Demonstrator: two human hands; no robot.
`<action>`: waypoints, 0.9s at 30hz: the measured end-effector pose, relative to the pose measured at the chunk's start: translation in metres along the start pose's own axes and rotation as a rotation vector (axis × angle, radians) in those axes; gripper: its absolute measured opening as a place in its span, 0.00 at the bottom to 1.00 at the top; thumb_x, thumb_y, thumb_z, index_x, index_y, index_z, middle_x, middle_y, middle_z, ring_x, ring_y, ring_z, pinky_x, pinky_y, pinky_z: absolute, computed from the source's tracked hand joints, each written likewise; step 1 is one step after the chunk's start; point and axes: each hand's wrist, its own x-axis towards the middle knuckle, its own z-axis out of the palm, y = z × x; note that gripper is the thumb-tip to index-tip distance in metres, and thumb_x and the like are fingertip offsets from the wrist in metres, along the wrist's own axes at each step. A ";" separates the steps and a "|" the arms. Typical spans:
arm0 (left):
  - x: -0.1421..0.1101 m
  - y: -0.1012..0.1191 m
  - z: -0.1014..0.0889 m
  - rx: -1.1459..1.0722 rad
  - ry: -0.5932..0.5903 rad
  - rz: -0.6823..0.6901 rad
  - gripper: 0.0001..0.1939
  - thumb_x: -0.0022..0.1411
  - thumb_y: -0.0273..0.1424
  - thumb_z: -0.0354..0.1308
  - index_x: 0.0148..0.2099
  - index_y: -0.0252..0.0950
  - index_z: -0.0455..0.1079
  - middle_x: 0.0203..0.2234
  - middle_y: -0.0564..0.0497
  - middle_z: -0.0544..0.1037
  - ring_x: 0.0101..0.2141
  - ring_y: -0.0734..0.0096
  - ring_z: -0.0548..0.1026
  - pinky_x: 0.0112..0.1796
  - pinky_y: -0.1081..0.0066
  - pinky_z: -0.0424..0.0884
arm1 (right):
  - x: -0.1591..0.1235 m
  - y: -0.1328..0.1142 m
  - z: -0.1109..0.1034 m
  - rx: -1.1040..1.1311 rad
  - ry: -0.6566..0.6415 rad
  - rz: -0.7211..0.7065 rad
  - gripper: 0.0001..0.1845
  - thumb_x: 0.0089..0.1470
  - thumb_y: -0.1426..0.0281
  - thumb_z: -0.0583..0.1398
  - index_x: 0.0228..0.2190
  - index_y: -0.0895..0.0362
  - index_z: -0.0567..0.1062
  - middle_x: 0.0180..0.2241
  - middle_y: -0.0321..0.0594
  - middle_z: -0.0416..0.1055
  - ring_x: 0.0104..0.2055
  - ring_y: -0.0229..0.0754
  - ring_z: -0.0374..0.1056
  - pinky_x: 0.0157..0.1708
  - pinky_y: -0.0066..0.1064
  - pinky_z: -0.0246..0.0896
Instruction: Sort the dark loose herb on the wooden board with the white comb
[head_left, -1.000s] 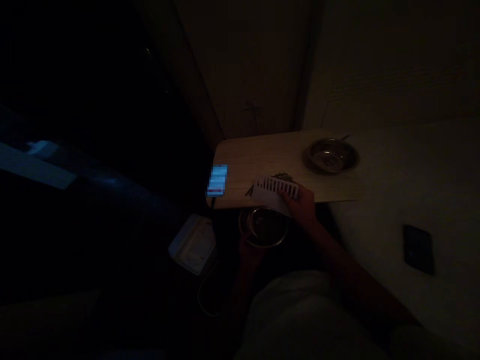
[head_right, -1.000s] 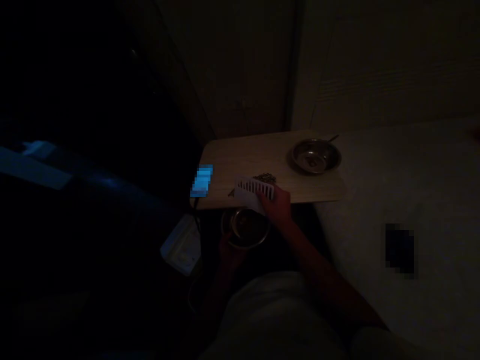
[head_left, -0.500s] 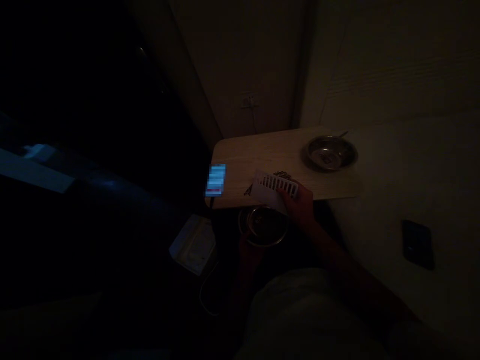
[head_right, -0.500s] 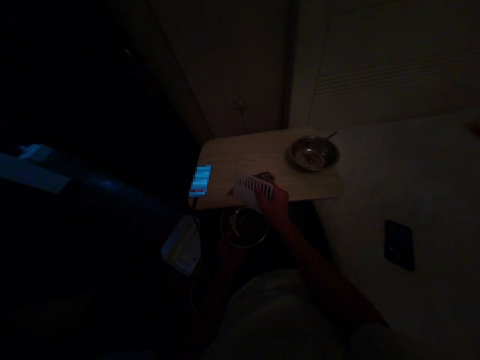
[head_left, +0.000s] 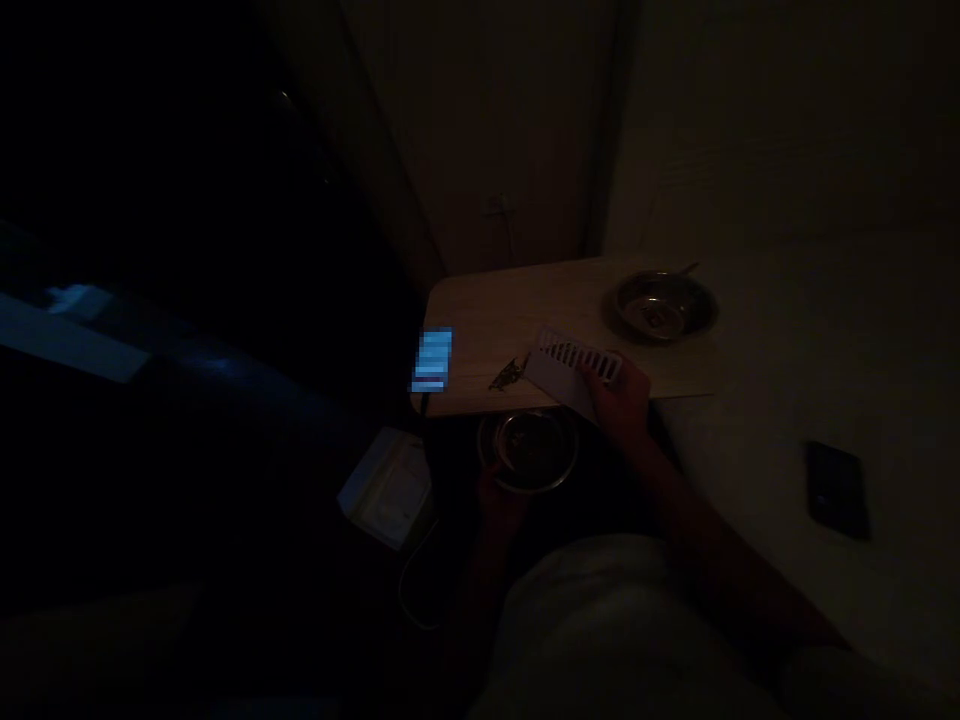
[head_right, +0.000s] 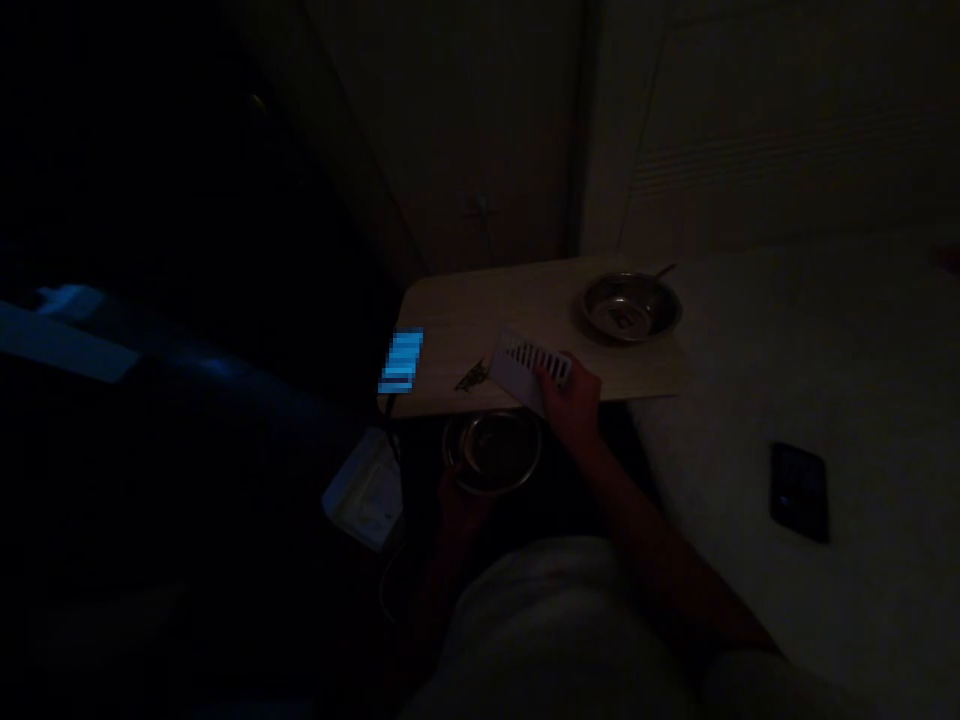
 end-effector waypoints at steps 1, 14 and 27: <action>0.001 0.000 -0.001 0.004 -0.008 0.004 0.21 0.55 0.32 0.58 0.52 0.36 0.73 0.47 0.42 0.79 0.56 0.47 0.70 0.55 0.46 0.65 | -0.001 -0.001 0.001 0.016 -0.013 -0.003 0.13 0.53 0.61 0.61 0.33 0.58 0.77 0.29 0.41 0.77 0.29 0.43 0.72 0.30 0.33 0.66; 0.002 -0.002 0.001 -0.053 -0.044 -0.001 0.18 0.57 0.32 0.56 0.49 0.33 0.74 0.49 0.41 0.78 0.58 0.50 0.69 0.59 0.51 0.61 | -0.011 -0.016 0.014 0.112 -0.182 -0.055 0.13 0.55 0.62 0.61 0.39 0.56 0.79 0.35 0.41 0.79 0.34 0.44 0.75 0.35 0.34 0.69; -0.003 -0.001 0.004 -0.050 -0.035 0.016 0.18 0.56 0.33 0.57 0.48 0.35 0.75 0.45 0.43 0.80 0.58 0.50 0.69 0.59 0.49 0.59 | -0.013 -0.010 0.014 0.127 -0.239 -0.036 0.14 0.53 0.61 0.62 0.38 0.56 0.80 0.32 0.39 0.80 0.31 0.43 0.74 0.32 0.33 0.68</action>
